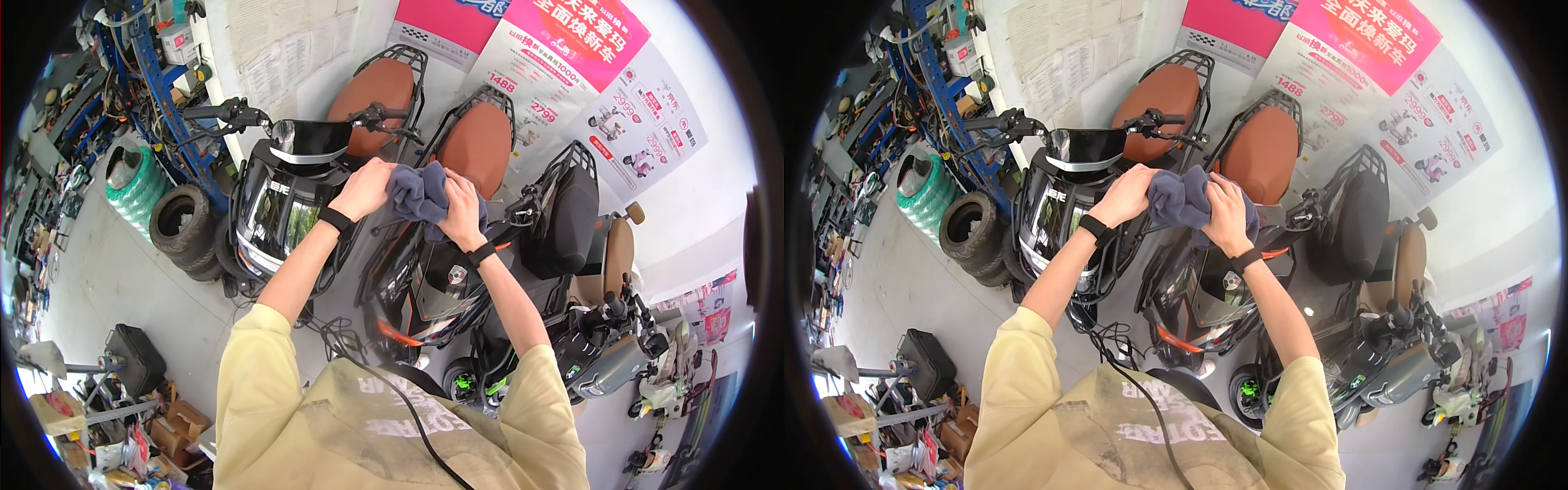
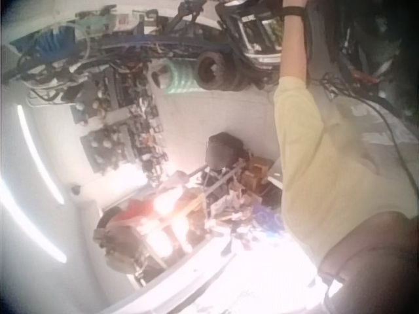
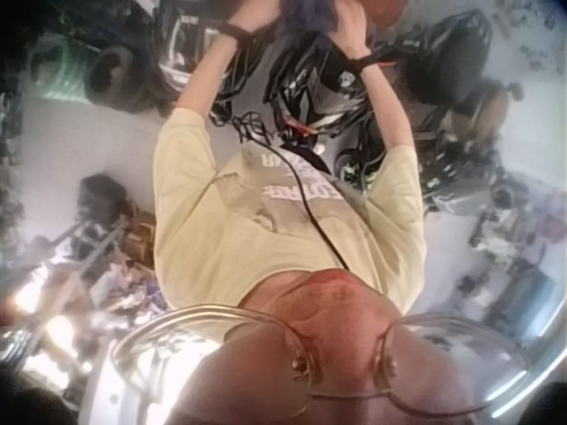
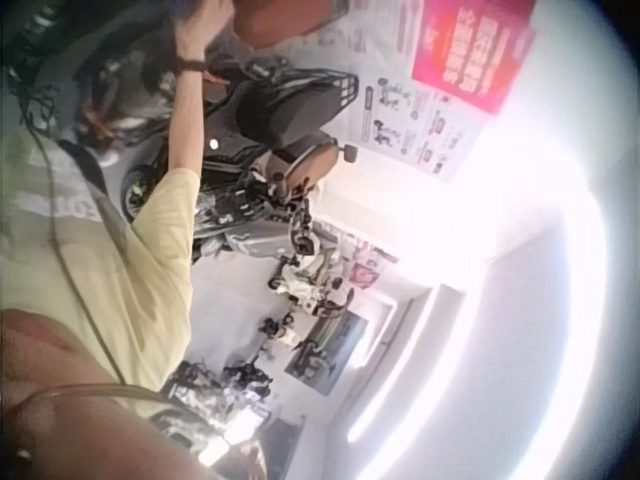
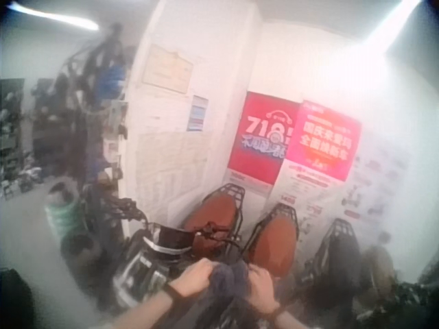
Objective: The person wipes the front fairing, handlebars, and dashboard area of a black and orange electric scooter using a dark cloth. The person moves around the scooter to clean different sections, including the front panel and the area below the handlebars.
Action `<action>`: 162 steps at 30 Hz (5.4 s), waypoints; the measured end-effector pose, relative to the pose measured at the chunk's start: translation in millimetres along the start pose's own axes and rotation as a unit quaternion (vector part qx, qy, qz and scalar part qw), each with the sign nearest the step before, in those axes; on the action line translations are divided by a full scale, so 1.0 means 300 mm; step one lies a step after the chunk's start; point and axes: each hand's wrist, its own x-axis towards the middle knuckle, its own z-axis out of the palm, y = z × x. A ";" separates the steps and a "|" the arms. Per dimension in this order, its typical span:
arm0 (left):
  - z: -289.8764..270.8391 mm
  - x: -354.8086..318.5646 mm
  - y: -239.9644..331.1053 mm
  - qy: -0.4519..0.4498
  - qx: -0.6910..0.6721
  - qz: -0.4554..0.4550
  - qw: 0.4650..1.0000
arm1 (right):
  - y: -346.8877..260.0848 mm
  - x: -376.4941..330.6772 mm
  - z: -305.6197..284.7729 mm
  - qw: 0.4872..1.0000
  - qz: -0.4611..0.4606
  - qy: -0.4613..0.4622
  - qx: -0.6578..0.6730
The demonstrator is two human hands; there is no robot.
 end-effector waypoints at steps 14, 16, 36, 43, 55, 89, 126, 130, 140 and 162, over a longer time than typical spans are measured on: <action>0.040 -0.003 -0.033 0.030 0.026 0.030 0.999 | 0.119 0.244 -0.024 0.926 0.131 -0.332 0.123; 0.044 0.000 -0.044 0.042 0.052 0.047 0.997 | 0.133 0.280 -0.014 0.907 0.151 -0.375 0.116; 0.039 -0.016 -0.034 0.021 0.007 0.005 1.000 | -0.071 -0.166 -0.179 0.959 0.167 -0.097 0.207; 0.056 -0.013 -0.050 0.045 0.017 0.031 0.998 | 0.001 -0.487 -0.281 0.914 0.320 0.096 0.231; 0.030 -0.005 -0.015 0.001 0.017 -0.004 1.000 | 0.045 -0.436 -0.236 0.773 0.410 0.332 0.351; -0.002 0.071 -0.079 -0.070 0.035 -0.015 0.997 | -0.474 0.059 0.198 0.936 -0.199 -0.237 0.166; -0.020 0.078 -0.051 -0.078 0.056 0.035 0.995 | 0.063 -0.235 0.010 0.960 0.208 0.157 0.100; -0.024 0.079 -0.051 -0.074 0.046 0.049 0.995 | -0.061 -0.436 0.031 0.909 0.279 0.106 0.290; -0.034 0.069 -0.004 -0.082 0.047 0.059 0.994 | -0.240 -1.001 -0.085 0.815 0.499 0.047 0.291; 0.030 0.167 0.512 -0.089 0.219 0.063 0.970 | 0.619 -0.795 -0.463 0.460 0.542 0.461 0.531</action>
